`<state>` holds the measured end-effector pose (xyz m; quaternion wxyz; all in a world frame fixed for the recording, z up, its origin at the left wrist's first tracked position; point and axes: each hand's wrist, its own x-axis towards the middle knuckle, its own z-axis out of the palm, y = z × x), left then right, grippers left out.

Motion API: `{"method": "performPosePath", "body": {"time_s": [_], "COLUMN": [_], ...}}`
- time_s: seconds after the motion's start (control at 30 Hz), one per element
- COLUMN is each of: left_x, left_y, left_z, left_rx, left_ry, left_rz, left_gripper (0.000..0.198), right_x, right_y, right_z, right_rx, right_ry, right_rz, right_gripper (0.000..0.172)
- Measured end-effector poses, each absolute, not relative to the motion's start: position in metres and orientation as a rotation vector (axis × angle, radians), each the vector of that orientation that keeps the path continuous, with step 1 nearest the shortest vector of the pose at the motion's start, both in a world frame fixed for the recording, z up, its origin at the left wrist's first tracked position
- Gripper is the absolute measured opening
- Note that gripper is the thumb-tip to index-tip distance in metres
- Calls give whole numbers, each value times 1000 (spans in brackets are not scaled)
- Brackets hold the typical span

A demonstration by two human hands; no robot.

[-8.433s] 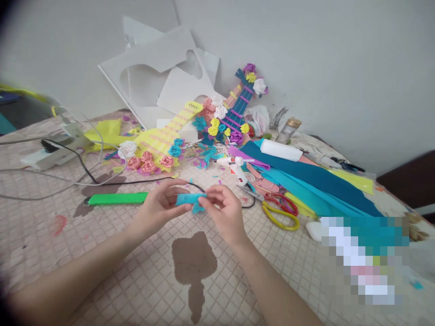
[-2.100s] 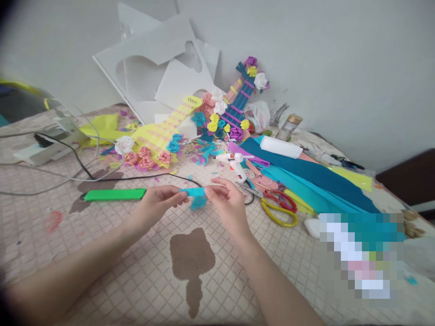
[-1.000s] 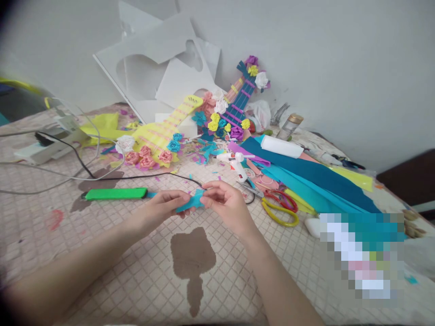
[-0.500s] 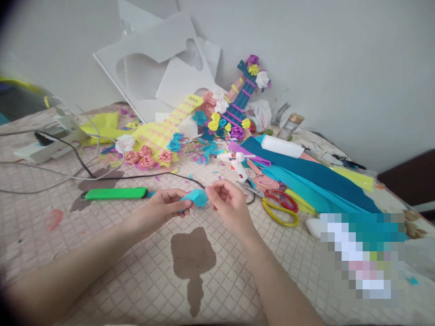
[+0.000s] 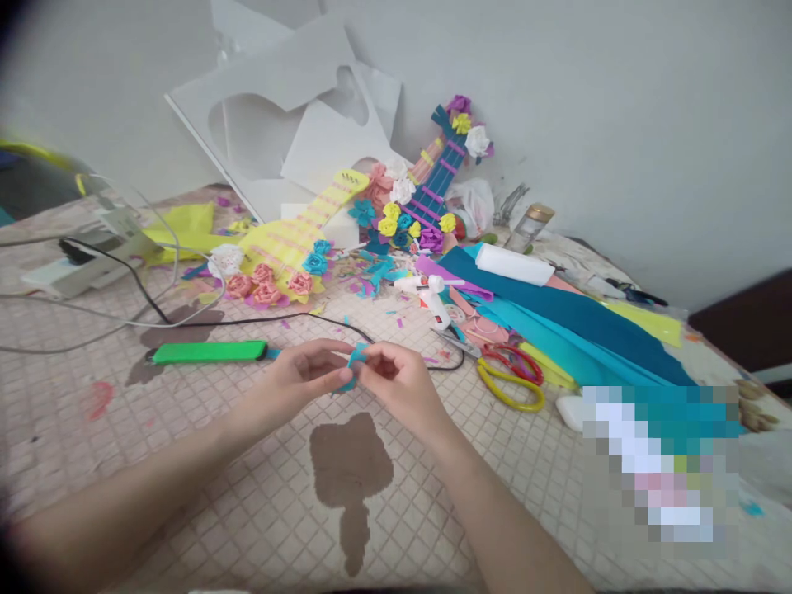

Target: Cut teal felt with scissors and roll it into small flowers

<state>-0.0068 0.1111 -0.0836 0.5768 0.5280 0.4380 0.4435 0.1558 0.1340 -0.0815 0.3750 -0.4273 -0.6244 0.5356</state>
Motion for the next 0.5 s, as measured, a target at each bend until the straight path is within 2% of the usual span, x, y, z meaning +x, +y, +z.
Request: {"method": "performPosePath", "body": {"time_s": [0.3, 0.5], "left_x": [-11, -18], "left_y": [117, 119], "left_z": [-90, -90], "left_rx": [1296, 1563], "left_ry": [1120, 1276], "left_rz": [958, 782], "left_gripper": [16, 16], "right_x": [161, 158], "right_y": [138, 137], "right_z": [-82, -86], "right_rx": [-1199, -1311], "right_ry": [-1635, -1652], "right_rz": [1473, 1614], "right_gripper": [24, 23]}}
